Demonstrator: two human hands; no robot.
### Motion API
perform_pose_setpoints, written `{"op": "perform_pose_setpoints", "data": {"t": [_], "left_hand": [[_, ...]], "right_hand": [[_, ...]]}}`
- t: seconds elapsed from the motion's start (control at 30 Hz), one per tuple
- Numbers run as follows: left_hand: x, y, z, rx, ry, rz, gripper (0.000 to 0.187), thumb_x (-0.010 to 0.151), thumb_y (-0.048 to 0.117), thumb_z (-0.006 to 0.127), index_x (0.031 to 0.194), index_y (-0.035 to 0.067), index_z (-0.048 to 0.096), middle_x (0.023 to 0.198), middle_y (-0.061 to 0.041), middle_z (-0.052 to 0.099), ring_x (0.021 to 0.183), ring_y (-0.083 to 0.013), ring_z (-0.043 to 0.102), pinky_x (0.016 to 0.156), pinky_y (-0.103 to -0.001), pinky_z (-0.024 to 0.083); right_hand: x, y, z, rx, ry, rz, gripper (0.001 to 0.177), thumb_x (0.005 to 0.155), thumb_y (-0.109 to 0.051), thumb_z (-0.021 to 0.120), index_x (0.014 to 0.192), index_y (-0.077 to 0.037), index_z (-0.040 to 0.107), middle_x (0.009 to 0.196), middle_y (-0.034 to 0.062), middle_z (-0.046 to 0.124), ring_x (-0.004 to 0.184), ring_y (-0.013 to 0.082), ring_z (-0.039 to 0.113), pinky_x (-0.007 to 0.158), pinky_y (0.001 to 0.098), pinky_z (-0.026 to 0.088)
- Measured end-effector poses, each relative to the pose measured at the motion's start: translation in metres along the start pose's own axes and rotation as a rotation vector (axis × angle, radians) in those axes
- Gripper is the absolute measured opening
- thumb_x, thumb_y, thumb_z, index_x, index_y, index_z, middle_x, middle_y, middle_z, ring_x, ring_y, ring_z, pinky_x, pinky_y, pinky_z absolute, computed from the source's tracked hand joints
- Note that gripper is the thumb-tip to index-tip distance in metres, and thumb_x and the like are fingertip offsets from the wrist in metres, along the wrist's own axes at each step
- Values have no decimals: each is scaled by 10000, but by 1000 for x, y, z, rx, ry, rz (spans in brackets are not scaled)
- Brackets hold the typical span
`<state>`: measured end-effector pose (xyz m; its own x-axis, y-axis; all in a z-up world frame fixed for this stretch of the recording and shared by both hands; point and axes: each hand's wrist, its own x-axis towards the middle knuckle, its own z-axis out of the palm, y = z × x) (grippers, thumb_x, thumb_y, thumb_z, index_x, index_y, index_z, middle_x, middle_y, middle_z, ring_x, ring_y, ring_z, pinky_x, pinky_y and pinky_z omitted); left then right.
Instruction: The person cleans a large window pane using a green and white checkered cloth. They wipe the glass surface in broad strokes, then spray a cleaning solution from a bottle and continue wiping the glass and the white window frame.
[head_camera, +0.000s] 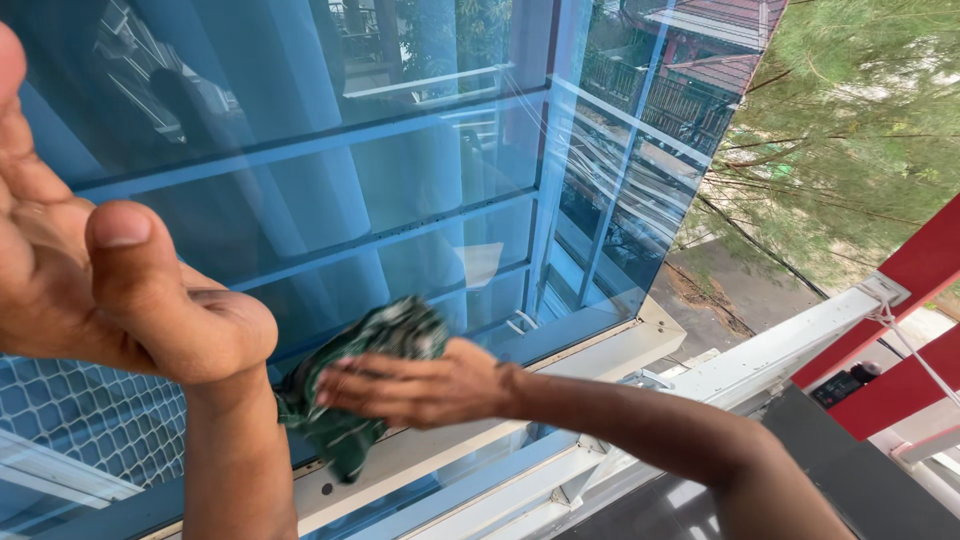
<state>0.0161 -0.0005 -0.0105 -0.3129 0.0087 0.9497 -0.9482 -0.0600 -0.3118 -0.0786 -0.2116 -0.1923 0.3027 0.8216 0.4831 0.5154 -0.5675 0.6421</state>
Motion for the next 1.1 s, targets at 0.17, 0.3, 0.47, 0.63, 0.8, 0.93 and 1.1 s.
{"op": "perform_pose_setpoints", "data": {"t": [0.17, 0.3, 0.47, 0.63, 0.8, 0.93, 1.1], "left_hand": [[-7, -12, -6, -62, 74, -41, 567, 821, 173, 468, 1221, -228, 489, 1334, -358, 551, 1142, -302, 513, 954, -374, 383], [19, -14, 2, -95, -6, 204, 600, 845, 154, 454, 1296, -230, 357, 1377, -376, 431, 1302, -415, 477, 1170, -515, 364], [29, 26, 24, -41, 77, -23, 467, 930, 134, 499, 1297, -153, 479, 1380, -316, 486, 1367, -391, 490, 1173, -485, 397], [35, 33, 26, 34, 58, -3, 459, 988, 192, 489, 1289, -155, 494, 1393, -313, 498, 1377, -400, 490, 1178, -498, 402], [35, 39, 31, 48, 35, -5, 445, 1020, 206, 495, 1291, -146, 509, 1406, -315, 503, 1385, -405, 498, 1184, -489, 425], [29, 44, 32, 38, 44, -39, 437, 1045, 215, 505, 1331, -115, 516, 1459, -279, 507, 1396, -361, 499, 1177, -442, 406], [29, 37, 29, 36, 53, -32, 454, 994, 177, 508, 1308, -151, 489, 1421, -322, 497, 1383, -390, 511, 1183, -471, 401]], "right_hand": [[-62, 97, -47, -108, 46, 245, 279, 972, -454, 566, 1153, -272, 676, 1304, 62, 574, 1250, 271, 577, 1013, 586, 458], [-107, 198, -101, -315, 538, 633, 614, 1074, -522, 316, 1487, -129, 546, 1612, 166, 386, 1536, 368, 369, 1273, 591, 292], [-108, 207, -104, -391, 720, 832, 736, 1029, -614, 213, 1620, -203, 362, 1693, 89, 250, 1616, 297, 193, 1306, 545, 168], [-93, 117, -54, -274, 585, 828, 561, 1113, -424, 334, 1607, -160, 376, 1701, 133, 308, 1606, 343, 202, 1318, 557, 169], [-117, 33, 6, -196, 189, 287, 295, 1019, -423, 518, 1168, -244, 699, 1473, 54, 551, 1442, 253, 425, 1220, 569, 243], [-132, 68, -6, -191, 48, 176, 263, 989, -450, 482, 1088, -290, 665, 1275, -5, 574, 1284, 198, 501, 1069, 467, 232], [-117, 180, -84, -333, 571, 580, 630, 1008, -489, 325, 1484, -117, 503, 1541, 176, 467, 1437, 362, 461, 1221, 608, 314]]}}
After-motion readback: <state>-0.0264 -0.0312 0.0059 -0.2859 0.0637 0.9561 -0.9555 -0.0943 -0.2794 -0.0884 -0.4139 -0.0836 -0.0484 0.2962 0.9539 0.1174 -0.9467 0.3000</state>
